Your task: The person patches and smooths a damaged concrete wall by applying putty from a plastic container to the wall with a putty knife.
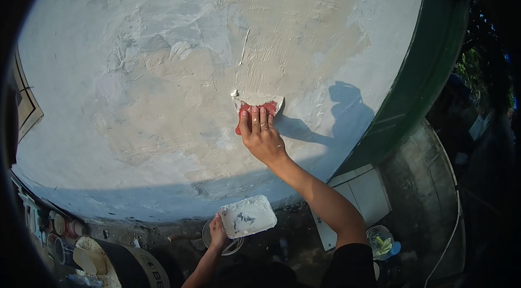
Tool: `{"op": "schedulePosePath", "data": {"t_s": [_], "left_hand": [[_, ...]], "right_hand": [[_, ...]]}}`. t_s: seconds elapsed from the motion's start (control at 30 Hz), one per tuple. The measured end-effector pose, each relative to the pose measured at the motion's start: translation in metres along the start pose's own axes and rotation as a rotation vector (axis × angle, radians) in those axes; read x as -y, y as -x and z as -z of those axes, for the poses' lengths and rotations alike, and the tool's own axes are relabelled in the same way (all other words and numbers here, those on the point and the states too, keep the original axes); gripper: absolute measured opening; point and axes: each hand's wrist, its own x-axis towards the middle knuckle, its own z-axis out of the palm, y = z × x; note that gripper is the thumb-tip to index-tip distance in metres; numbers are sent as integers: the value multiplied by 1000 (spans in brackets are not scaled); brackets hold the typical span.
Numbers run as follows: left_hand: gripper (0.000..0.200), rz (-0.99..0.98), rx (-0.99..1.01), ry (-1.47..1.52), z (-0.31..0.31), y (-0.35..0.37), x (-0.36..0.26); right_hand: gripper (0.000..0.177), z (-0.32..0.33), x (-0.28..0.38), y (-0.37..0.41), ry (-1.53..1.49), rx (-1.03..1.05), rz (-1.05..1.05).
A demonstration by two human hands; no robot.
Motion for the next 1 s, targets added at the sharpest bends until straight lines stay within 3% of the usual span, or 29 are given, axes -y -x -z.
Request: {"op": "schedulePosePath", "data": {"t_s": [0.17,0.27,0.33,0.5,0.57,0.7,1.0], "left_hand": [[46,6,11,-40,11,-5,11],[46,-5,16,-12,11,-7,10],[45,-6,7,3,7,-6,7],[44,1,12,-22,5,1,1],[44,10,6,-10,4,1,1],[45,25,-8,61,-5,3,-7],[45,-13,-2,-24,10,0,-8]], "right_hand": [[42,-22,34,55,-95,35,43],[39,11,16,46,-231,-27,-17],[40,38,-7,24,-329,-73,-94],[39,99,-75,-66,-89,-372,-89],[35,106,-85,-91,-44,-375,-58],[30,69,-61,-86,18,-213,45],[27,-18,51,41,-70,-43,113]]}}
